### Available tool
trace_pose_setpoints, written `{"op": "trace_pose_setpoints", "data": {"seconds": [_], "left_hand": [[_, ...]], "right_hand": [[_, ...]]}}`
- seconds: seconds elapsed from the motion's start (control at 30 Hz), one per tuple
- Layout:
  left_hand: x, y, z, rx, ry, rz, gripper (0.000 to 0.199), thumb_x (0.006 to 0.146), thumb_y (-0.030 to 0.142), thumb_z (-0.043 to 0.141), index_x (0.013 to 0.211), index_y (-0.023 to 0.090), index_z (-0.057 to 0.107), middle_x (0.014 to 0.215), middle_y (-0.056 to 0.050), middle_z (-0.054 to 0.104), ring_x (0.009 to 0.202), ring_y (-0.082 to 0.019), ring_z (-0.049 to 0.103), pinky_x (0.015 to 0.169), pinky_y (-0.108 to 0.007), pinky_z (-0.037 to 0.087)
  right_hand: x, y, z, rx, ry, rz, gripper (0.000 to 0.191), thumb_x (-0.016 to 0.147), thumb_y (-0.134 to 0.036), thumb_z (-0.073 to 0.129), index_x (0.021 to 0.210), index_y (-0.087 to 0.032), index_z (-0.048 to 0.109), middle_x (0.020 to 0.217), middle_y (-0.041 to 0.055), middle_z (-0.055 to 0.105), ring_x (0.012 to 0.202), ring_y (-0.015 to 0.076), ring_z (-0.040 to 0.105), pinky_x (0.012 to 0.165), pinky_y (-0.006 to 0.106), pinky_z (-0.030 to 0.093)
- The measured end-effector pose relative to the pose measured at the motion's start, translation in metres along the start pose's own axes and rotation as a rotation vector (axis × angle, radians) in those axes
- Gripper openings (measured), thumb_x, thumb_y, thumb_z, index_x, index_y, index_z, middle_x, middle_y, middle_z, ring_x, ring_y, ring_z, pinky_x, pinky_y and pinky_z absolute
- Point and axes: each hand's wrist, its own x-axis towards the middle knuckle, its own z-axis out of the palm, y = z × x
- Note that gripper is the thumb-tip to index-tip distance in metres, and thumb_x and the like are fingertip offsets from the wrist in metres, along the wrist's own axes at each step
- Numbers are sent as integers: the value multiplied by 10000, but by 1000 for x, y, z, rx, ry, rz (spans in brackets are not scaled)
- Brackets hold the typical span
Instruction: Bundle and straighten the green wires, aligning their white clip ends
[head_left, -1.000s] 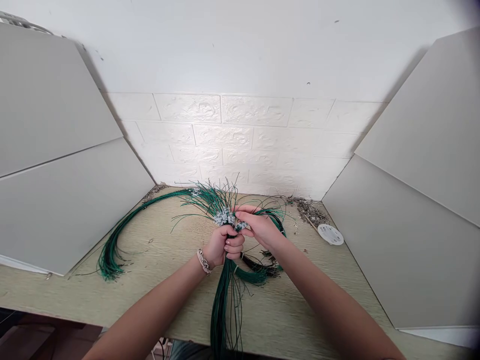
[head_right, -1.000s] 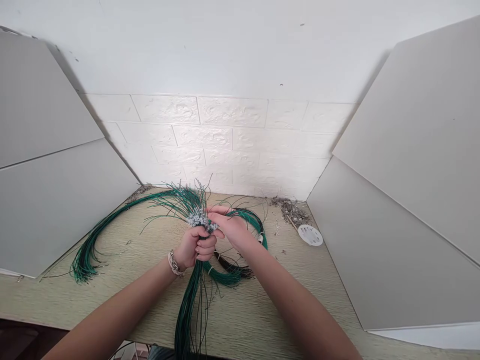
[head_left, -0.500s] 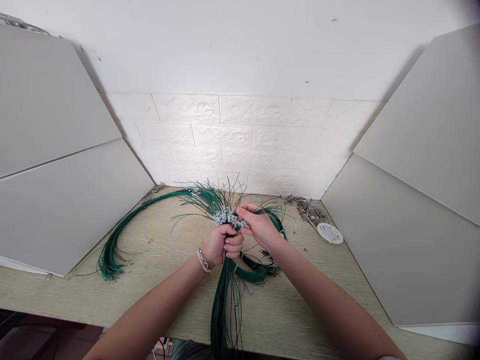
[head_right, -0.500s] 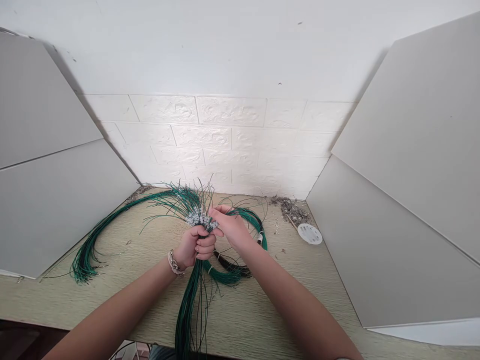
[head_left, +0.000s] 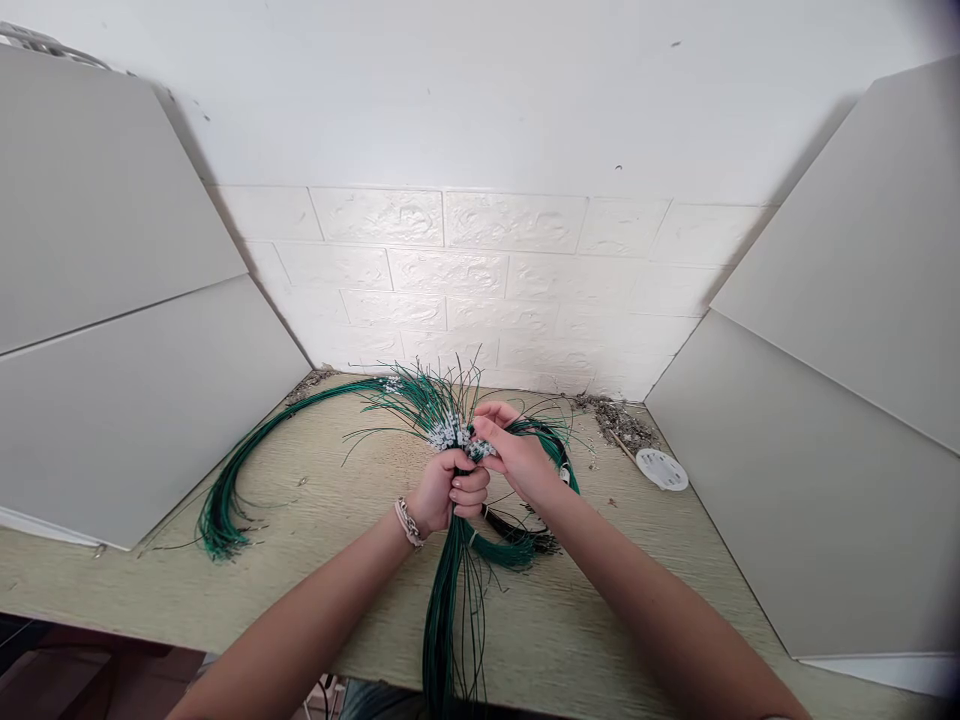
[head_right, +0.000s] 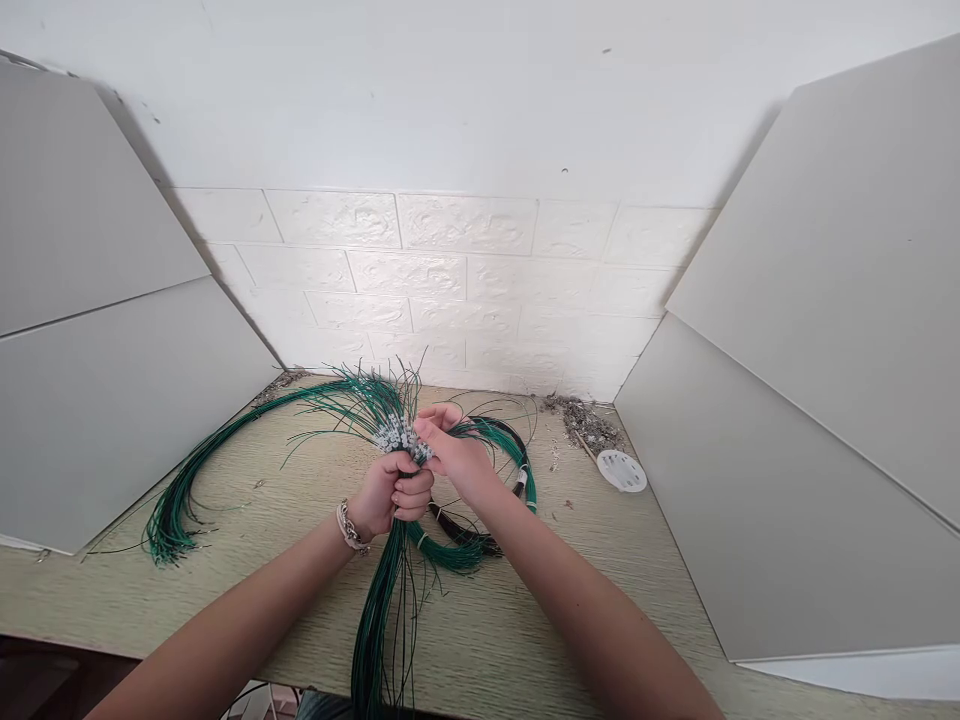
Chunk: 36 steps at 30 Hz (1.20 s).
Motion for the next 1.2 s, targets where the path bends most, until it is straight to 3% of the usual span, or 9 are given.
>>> {"op": "trace_pose_setpoints", "data": {"seconds": [0.1,0.2,0.37,0.57,0.7,0.83,1.03,1.2], "left_hand": [[0,0,1,0,-11,-32,265,633,215,503,419,175,350,404,83,126,338,-46,58,308,-180,115],[0,-1,2,-4,-7,-25,252,628,213,506,430,173,355,404,82,134,336,-45,59,307,-179,117],[1,-1,3,35,11,-11,264,615,222,514,418,176,345,400,91,123,340,-38,42,304,-179,102],[1,-1,3,46,36,-17,272,614,221,504,424,192,312,400,91,126,344,-40,52,308,-182,103],[0,-1,4,55,39,-23,282,623,222,503,428,192,300,406,85,121,341,-43,62,312,-183,112],[0,-1,2,64,18,-31,287,629,230,495,427,190,295,399,80,119,338,-45,66,315,-183,115],[2,-3,1,78,16,-38,287,619,228,496,415,195,296,384,81,135,334,-43,65,307,-188,94],[2,-3,2,78,37,-21,248,614,217,499,432,184,334,396,88,130,337,-44,51,305,-185,96]], "right_hand": [[-2,-2,-1,5,10,64,309,613,-459,705,781,-227,589,799,12,565,753,159,524,519,224,415],[-2,-3,0,-2,26,88,278,618,-439,701,732,-218,577,752,6,545,730,150,509,508,216,410],[0,-2,0,-18,12,80,297,608,-420,709,787,-222,579,735,-14,520,641,116,467,456,197,346],[0,-1,0,6,22,105,226,653,-390,638,661,-213,497,589,-56,451,460,70,329,400,218,240],[-2,-4,3,98,6,59,289,660,-412,634,585,-197,457,589,-50,426,458,61,291,371,212,173],[-2,-6,3,109,-2,43,338,661,-477,653,598,-198,473,635,-36,477,510,75,355,370,196,192],[-1,-6,2,47,51,160,322,599,-439,718,821,-224,627,701,-21,545,599,104,445,431,197,301],[-2,-9,2,23,75,204,287,588,-429,708,749,-201,639,656,-19,529,563,97,416,439,212,299]]}}
